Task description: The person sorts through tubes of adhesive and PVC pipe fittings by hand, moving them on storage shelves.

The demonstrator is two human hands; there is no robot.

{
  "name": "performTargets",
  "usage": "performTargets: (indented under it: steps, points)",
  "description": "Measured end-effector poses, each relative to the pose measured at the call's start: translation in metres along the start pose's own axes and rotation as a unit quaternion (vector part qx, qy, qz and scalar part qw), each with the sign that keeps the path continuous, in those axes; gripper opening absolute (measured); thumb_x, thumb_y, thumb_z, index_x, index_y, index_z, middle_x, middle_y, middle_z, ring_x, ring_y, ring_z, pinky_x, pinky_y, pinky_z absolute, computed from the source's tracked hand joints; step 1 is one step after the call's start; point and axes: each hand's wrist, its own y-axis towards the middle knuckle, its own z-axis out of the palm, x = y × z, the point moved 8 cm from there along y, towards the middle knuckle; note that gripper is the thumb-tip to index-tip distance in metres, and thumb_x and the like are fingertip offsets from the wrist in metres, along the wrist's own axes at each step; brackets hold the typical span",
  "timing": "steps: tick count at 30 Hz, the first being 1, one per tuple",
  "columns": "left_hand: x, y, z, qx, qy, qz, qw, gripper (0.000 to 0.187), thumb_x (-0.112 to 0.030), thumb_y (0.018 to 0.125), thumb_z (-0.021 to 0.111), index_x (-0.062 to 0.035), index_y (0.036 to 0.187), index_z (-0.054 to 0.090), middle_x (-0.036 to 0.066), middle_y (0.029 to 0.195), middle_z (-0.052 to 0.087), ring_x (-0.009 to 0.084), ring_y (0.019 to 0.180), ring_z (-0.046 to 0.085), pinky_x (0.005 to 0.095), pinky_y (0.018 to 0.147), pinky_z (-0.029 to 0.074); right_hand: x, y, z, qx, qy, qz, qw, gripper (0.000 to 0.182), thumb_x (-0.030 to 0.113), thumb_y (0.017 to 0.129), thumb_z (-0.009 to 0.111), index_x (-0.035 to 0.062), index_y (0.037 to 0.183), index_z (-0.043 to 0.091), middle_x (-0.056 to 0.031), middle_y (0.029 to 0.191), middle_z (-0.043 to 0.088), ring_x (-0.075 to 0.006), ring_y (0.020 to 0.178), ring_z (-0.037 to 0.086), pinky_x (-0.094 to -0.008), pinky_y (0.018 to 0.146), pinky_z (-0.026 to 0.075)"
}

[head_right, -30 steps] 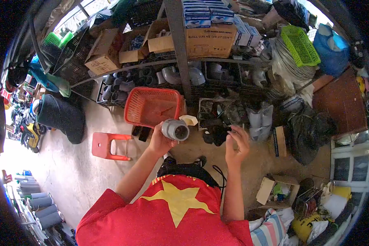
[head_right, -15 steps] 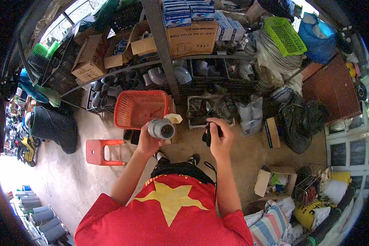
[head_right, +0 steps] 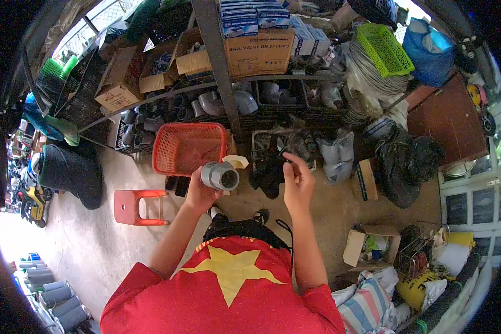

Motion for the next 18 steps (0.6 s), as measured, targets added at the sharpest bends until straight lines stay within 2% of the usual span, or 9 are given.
performTargets:
  steps: [3, 6, 9, 12, 15, 18]
  points:
    - [-0.002, -0.001, -0.001, -0.003, -0.006, 0.002, 1.000, 0.042, -0.044, 0.096, 0.036, -0.0096, 0.113, 0.053, 0.004, 0.092, 0.064, 0.0160, 0.068, 0.060, 0.0290, 0.057, 0.049, -0.047, -0.001, 0.004, 0.030, 0.232, 0.129, 0.964, 0.030, 0.008, 0.087, 0.064, 0.0032, 0.116, 0.058, 0.0014, 0.092, 0.056, -0.0065, 0.082, 0.052, -0.0187, 0.067, 0.040]
    - [-0.004, -0.001, 0.000, 0.010, 0.002, 0.010, 1.000, 0.042, -0.044, 0.096, 0.036, -0.0099, 0.114, 0.053, 0.004, 0.093, 0.063, 0.0154, 0.070, 0.060, 0.0288, 0.056, 0.049, -0.051, -0.005, 0.012, 0.061, 0.314, 0.160, 0.934, 0.033, 0.003, 0.084, 0.064, 0.0013, 0.117, 0.056, 0.0013, 0.094, 0.055, -0.0078, 0.084, 0.054, -0.0196, 0.069, 0.042]
    - [-0.005, -0.004, 0.000, -0.002, -0.002, 0.014, 1.000, 0.042, -0.045, 0.096, 0.036, -0.0098, 0.114, 0.053, 0.004, 0.092, 0.063, 0.0151, 0.069, 0.060, 0.0284, 0.056, 0.047, -0.058, -0.008, 0.009, 0.019, 0.310, 0.180, 0.933, 0.034, 0.000, 0.082, 0.067, 0.0011, 0.116, 0.059, -0.0014, 0.097, 0.060, -0.0088, 0.087, 0.056, -0.0214, 0.076, 0.044]
    - [-0.006, -0.003, 0.000, 0.002, 0.012, 0.020, 1.000, 0.043, -0.045, 0.096, 0.036, -0.0094, 0.113, 0.053, 0.004, 0.088, 0.063, 0.0151, 0.067, 0.059, 0.0277, 0.055, 0.046, -0.059, -0.009, 0.008, 0.024, 0.265, 0.164, 0.950, 0.036, -0.003, 0.083, 0.062, -0.0009, 0.118, 0.055, -0.0046, 0.105, 0.061, -0.0103, 0.094, 0.058, -0.0217, 0.079, 0.046]
    - [-0.005, -0.003, -0.001, -0.001, 0.032, 0.019, 0.999, 0.044, -0.046, 0.096, 0.036, -0.0089, 0.112, 0.054, 0.004, 0.085, 0.063, 0.0154, 0.064, 0.058, 0.0274, 0.055, 0.045, -0.019, -0.014, 0.012, 0.057, 0.232, 0.105, 0.965, 0.036, -0.002, 0.083, 0.062, -0.0019, 0.118, 0.055, -0.0076, 0.109, 0.062, -0.0120, 0.097, 0.059, -0.0235, 0.082, 0.046]
    - [-0.004, -0.004, 0.003, -0.010, 0.055, 0.023, 0.998, 0.045, -0.047, 0.095, 0.035, -0.0090, 0.111, 0.054, 0.004, 0.084, 0.063, 0.0156, 0.062, 0.057, 0.0280, 0.055, 0.045, 0.033, -0.026, 0.030, 0.086, 0.202, 0.042, 0.975, 0.033, 0.002, 0.086, 0.062, 0.0004, 0.119, 0.055, -0.0075, 0.105, 0.064, -0.0129, 0.098, 0.060, -0.0231, 0.085, 0.044]
